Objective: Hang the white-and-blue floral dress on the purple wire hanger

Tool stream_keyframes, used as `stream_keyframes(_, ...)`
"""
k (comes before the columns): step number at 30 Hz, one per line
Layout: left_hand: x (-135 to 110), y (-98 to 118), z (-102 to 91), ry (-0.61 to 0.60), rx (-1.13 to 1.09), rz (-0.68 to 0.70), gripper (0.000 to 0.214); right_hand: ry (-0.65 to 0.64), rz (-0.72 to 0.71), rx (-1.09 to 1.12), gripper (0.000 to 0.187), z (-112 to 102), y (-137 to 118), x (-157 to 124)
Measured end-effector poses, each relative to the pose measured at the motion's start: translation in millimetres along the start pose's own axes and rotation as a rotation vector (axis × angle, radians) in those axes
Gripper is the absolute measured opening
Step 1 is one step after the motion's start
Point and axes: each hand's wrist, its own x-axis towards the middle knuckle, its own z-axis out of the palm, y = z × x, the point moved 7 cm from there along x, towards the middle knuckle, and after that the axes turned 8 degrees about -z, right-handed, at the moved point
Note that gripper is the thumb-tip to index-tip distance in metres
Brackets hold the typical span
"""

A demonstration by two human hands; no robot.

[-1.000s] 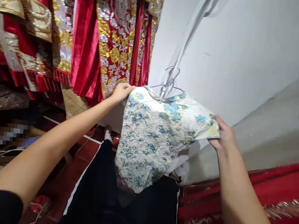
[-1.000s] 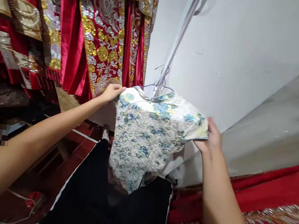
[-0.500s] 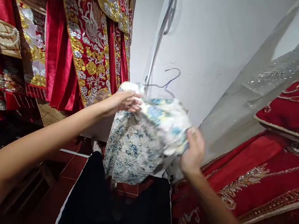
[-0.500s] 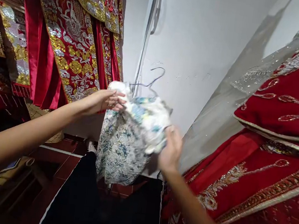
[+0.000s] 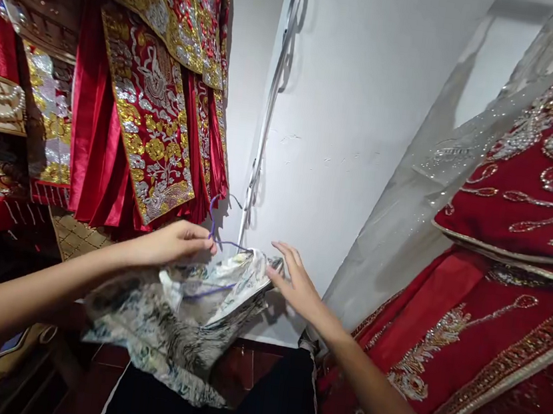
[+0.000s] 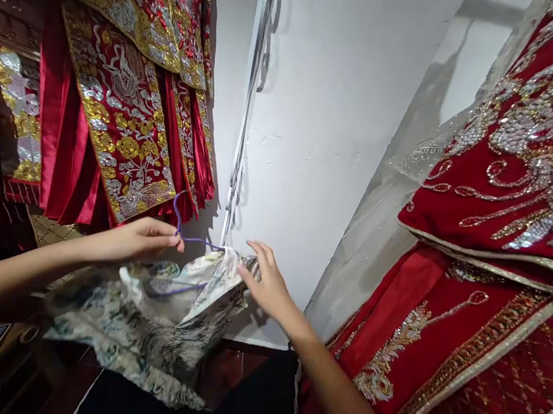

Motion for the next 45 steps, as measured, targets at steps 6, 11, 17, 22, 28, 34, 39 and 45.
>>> stream_keyframes(6,24,16,-79.4,0.667,0.546,0.33,0.03,0.053,0.187,0.514,0.04,8,43,41)
stream_keyframes(11,15,27,-64.2,0.982,0.673,0.609,0.023,0.488,0.119,0.692,0.038,-25,46,87)
stream_keyframes(17,44,0,13.6,0.578,0.858,0.417,0.036,0.76,0.073,0.729,0.036,-60,65,107)
stream_keyframes(22,86,-55,47.6,0.373,0.796,0.096,0.04,0.832,0.066,0.705,0.035,-54,72,104)
stream_keyframes(28,96,-65,69.2,0.412,0.601,0.119,0.036,0.906,0.105,0.751,0.027,-56,71,117)
stream_keyframes(34,94,-51,53.6,0.51,0.364,0.205,0.037,0.959,0.263,0.768,0.018,-60,78,132)
stream_keyframes(39,91,-43,46.9,0.499,0.302,0.237,0.034,0.959,0.257,0.77,0.02,-68,79,127)
stream_keyframes(45,82,-46,88.2,0.267,0.394,0.302,0.034,0.893,0.139,0.676,0.035,-62,79,119)
